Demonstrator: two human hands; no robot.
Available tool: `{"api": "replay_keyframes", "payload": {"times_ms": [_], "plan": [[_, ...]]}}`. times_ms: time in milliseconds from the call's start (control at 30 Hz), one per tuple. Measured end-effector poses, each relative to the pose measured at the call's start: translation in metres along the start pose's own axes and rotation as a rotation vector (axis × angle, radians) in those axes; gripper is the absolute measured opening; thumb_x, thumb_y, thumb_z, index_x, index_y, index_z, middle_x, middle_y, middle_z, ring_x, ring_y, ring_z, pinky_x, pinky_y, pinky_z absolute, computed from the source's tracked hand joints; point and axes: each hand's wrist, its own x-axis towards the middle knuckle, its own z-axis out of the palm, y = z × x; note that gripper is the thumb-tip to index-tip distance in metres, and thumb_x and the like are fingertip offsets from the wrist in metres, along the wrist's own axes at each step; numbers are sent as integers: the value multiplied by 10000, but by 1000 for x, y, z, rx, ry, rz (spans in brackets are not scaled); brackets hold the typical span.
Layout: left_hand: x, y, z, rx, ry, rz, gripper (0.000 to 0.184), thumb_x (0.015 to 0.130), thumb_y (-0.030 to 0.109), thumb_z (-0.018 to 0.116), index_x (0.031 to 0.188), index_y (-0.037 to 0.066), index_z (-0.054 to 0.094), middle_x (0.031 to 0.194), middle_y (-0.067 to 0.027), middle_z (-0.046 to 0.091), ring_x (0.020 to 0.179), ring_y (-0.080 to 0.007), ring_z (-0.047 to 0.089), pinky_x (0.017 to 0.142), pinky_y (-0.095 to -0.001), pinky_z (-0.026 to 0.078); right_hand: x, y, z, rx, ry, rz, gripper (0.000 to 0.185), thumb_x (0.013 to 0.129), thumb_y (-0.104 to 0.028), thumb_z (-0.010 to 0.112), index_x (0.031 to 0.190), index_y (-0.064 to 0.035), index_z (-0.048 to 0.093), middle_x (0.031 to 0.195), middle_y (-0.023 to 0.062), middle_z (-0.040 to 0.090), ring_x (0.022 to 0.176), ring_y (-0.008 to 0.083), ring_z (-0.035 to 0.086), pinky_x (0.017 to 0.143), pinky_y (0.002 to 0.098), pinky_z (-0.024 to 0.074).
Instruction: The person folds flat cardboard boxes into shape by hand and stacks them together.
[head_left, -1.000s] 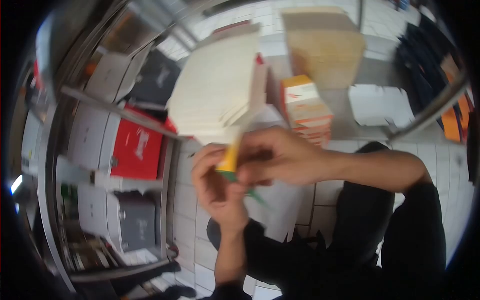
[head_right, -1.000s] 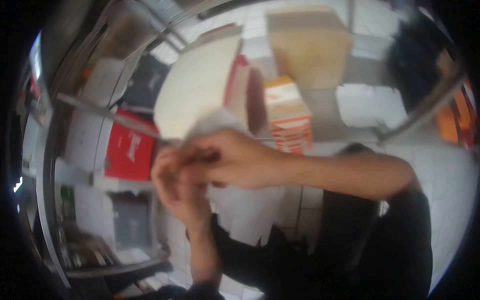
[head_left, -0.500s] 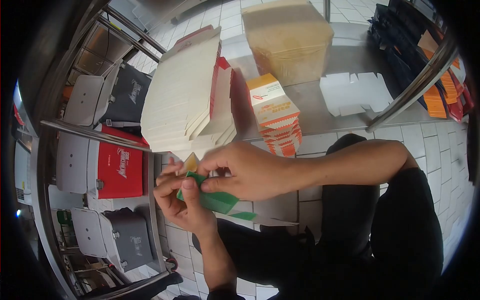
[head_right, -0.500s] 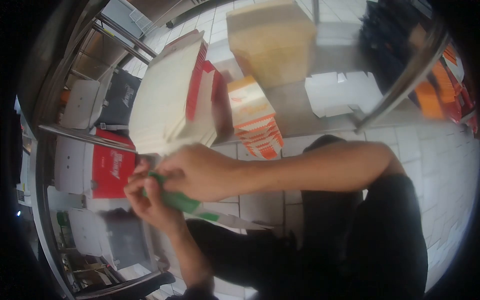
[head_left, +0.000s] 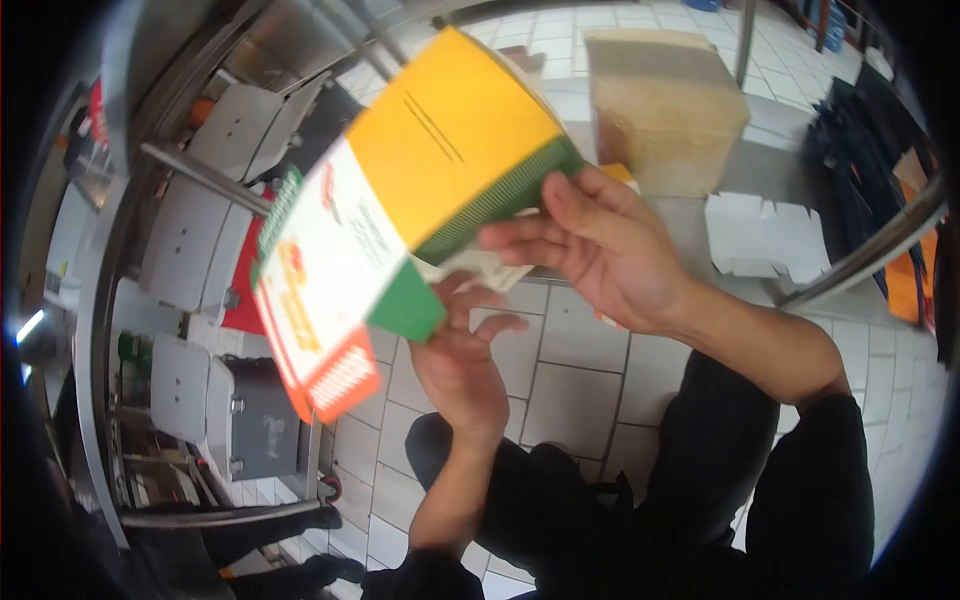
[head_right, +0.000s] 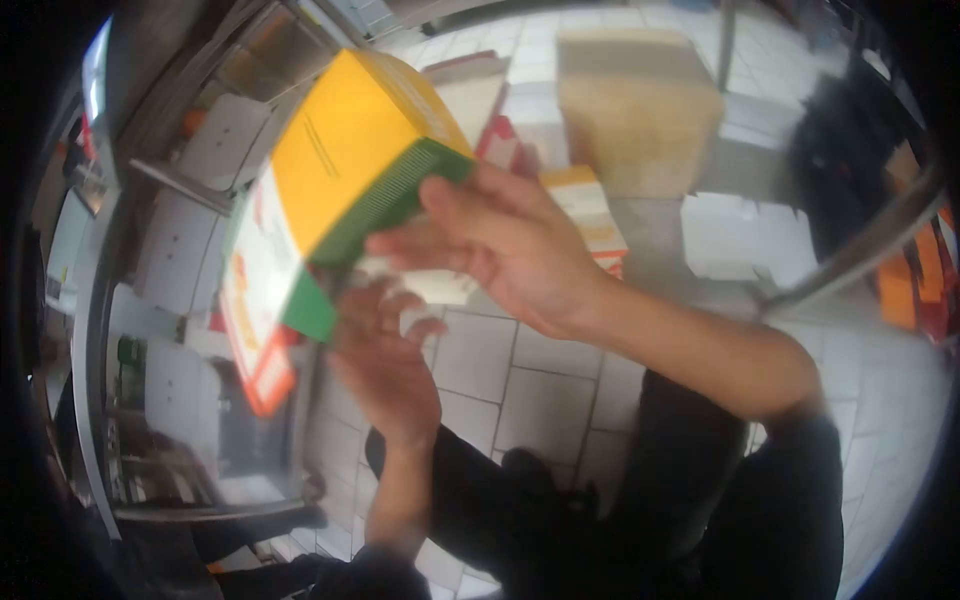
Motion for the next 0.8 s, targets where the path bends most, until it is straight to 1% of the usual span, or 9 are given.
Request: {"api": "replay_keyframes", "payload": {"times_ms": [33, 100, 200, 300, 400, 500, 600, 667, 800], "plan": [[4, 1, -1, 15, 12, 23, 683, 882, 508, 568, 1309, 12, 376, 1260, -159, 486, 1020, -215, 557, 726, -384, 528, 0, 0, 0, -87, -3, 3, 301, 993, -231, 456, 1125, 30, 527, 1116, 196, 618, 990, 264, 654, 832, 322, 549], [8, 2, -6, -65, 202, 157, 658, 948, 547, 381, 1381, 55, 337, 1253, -118, 521, 1186, -259, 476, 882, -386, 482, -3, 2, 4, -154, 74, 48, 317, 993, -248, 461, 1111, 39, 525, 1037, 188, 630, 899, 235, 672, 783, 293, 549], [13, 17, -8, 116, 260, 109, 527, 978, 363, 455, 1382, 44, 338, 1273, -94, 519, 1167, -200, 508, 935, -341, 453, -5, 15, -10, -524, 100, 222, 284, 974, -247, 516, 1093, 10, 535, 991, 138, 624, 855, 197, 650, 752, 268, 519], [14, 22, -12, 146, 350, 46, 442, 967, 191, 521, 1352, 33, 370, 1262, -86, 529, 1110, -164, 545, 930, -319, 454, -4, 18, -12, -1096, 354, -162, 274, 914, -223, 621, 1070, -11, 544, 981, 107, 608, 859, 194, 613, 761, 311, 488], [12, 21, -18, 230, 416, -54, 429, 962, 170, 526, 1319, -4, 364, 1260, -139, 495, 1109, -214, 554, 896, -363, 524, 1, 1, -2, -1456, -49, -769, 244, 833, -179, 705, 1003, -45, 591, 1019, 103, 605, 961, 218, 599, 835, 372, 469], [7, 27, -10, 223, 278, -82, 425, 959, 175, 537, 1303, -17, 378, 1236, -150, 504, 1085, -227, 572, 882, -369, 537, 4, 2, -3, -1825, -466, -1036, 205, 784, -155, 735, 929, -54, 630, 1022, 114, 607, 999, 244, 602, 877, 398, 460], [8, 36, -3, 182, 222, -129, 405, 954, 150, 531, 1296, -15, 391, 1213, -156, 514, 1042, -237, 590, 859, -361, 549, 7, 0, -4, -1723, -543, -1047, 164, 785, -153, 729, 889, -55, 650, 1028, 111, 611, 1027, 255, 601, 900, 381, 456], [6, 23, -16, 273, 70, 65, 440, 959, 157, 526, 1345, 7, 377, 1282, -152, 508, 1146, -250, 549, 912, -415, 514, 1, 6, 2, -1241, -267, -607, 134, 826, -122, 696, 914, -37, 642, 1051, 105, 600, 1039, 227, 585, 916, 363, 448], [1, 19, -21, 200, -45, 107, 400, 954, 189, 525, 1304, 16, 439, 1279, -136, 512, 1177, -265, 522, 954, -479, 465, -16, 23, 13, -763, -35, -251, 68, 865, -72, 648, 918, -32, 637, 1121, 99, 566, 1059, 182, 554, 937, 341, 432]]}}
